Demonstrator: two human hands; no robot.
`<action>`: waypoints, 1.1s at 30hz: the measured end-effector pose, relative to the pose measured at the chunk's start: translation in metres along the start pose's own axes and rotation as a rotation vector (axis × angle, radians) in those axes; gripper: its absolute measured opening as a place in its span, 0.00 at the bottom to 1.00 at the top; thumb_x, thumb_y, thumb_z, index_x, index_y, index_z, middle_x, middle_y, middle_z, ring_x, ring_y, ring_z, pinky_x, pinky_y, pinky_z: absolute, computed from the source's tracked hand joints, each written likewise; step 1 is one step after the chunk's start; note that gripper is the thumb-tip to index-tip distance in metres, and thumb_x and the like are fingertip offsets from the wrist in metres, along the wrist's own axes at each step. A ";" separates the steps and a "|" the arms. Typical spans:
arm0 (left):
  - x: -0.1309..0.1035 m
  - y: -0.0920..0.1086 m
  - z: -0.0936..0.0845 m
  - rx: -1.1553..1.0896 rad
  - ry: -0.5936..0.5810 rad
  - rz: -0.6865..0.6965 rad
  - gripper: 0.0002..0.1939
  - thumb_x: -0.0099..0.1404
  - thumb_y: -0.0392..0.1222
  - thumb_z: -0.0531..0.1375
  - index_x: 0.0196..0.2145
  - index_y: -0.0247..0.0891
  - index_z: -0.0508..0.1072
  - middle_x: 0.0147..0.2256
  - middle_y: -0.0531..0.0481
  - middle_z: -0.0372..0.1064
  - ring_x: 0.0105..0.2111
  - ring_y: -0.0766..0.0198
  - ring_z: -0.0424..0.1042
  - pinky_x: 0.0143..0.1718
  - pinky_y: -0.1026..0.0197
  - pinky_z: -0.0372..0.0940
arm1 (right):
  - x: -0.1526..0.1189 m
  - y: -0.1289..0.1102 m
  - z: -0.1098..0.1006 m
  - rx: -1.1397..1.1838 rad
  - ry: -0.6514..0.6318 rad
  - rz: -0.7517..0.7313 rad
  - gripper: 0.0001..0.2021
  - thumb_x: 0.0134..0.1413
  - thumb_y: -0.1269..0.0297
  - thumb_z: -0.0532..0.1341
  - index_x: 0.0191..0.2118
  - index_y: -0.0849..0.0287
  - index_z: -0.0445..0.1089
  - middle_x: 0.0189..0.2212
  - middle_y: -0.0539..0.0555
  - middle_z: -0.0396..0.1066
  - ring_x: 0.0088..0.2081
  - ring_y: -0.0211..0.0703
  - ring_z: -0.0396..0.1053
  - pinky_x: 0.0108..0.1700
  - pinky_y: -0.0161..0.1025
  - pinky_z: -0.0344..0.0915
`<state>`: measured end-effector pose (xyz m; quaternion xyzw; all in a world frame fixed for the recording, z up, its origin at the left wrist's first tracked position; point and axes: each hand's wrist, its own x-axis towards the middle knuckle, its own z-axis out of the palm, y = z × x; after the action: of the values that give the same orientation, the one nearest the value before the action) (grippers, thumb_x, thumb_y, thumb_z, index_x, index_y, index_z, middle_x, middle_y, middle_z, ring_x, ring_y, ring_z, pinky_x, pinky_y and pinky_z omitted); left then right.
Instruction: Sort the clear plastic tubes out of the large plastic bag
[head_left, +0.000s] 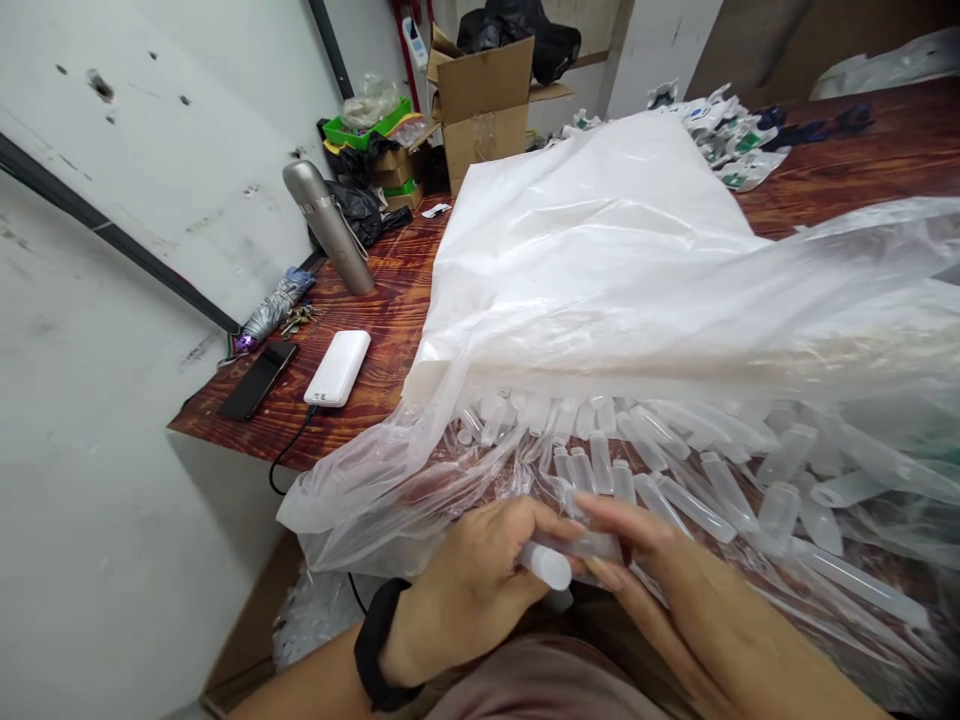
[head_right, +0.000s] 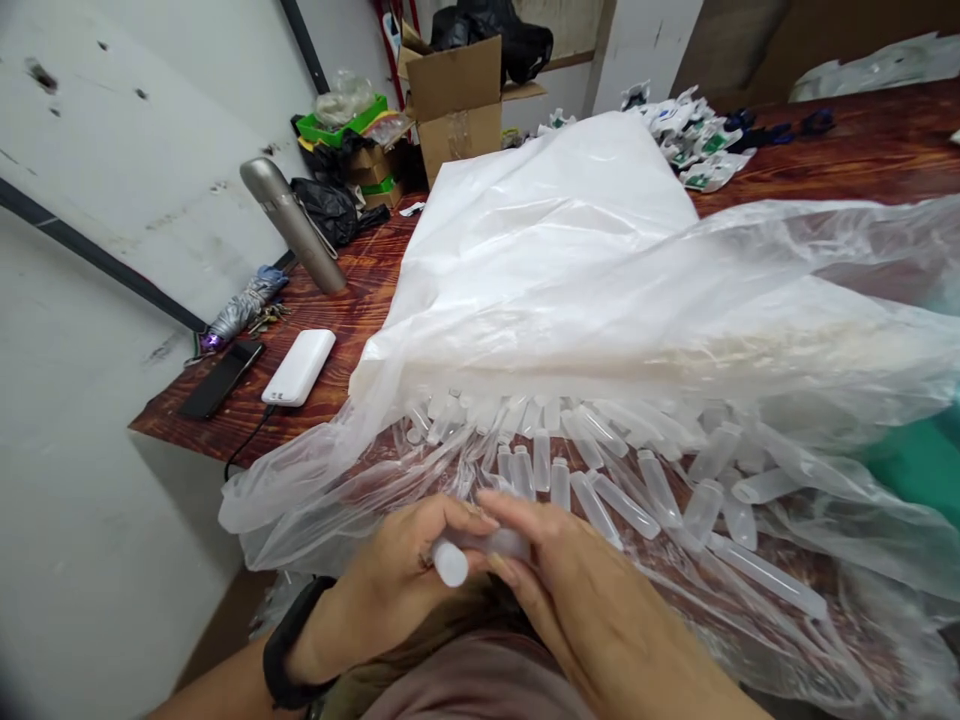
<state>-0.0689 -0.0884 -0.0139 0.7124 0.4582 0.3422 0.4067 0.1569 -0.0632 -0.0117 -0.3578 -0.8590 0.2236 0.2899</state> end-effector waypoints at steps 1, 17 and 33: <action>-0.002 -0.002 -0.004 -0.005 0.002 -0.028 0.08 0.74 0.38 0.64 0.50 0.40 0.74 0.49 0.48 0.82 0.49 0.57 0.82 0.53 0.58 0.72 | 0.005 -0.002 0.001 0.005 -0.012 -0.034 0.16 0.77 0.61 0.55 0.66 0.45 0.63 0.51 0.52 0.83 0.48 0.44 0.84 0.49 0.39 0.81; -0.011 -0.009 -0.084 0.231 0.218 -0.101 0.10 0.76 0.35 0.57 0.52 0.42 0.73 0.49 0.49 0.80 0.49 0.58 0.79 0.54 0.56 0.71 | 0.135 0.009 0.078 -0.427 -0.298 -0.446 0.08 0.63 0.78 0.63 0.45 0.61 0.76 0.42 0.60 0.78 0.44 0.58 0.75 0.45 0.52 0.74; 0.059 -0.027 -0.060 0.441 -0.043 -0.150 0.19 0.71 0.29 0.58 0.56 0.44 0.75 0.55 0.47 0.77 0.55 0.51 0.78 0.59 0.50 0.73 | 0.056 0.051 0.017 -0.500 -0.102 -0.288 0.23 0.65 0.80 0.57 0.63 0.58 0.66 0.48 0.59 0.77 0.44 0.54 0.77 0.42 0.49 0.75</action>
<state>-0.1102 -0.0106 -0.0049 0.7552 0.5648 0.1873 0.2749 0.1378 0.0085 -0.0353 -0.2807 -0.9430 -0.0210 0.1777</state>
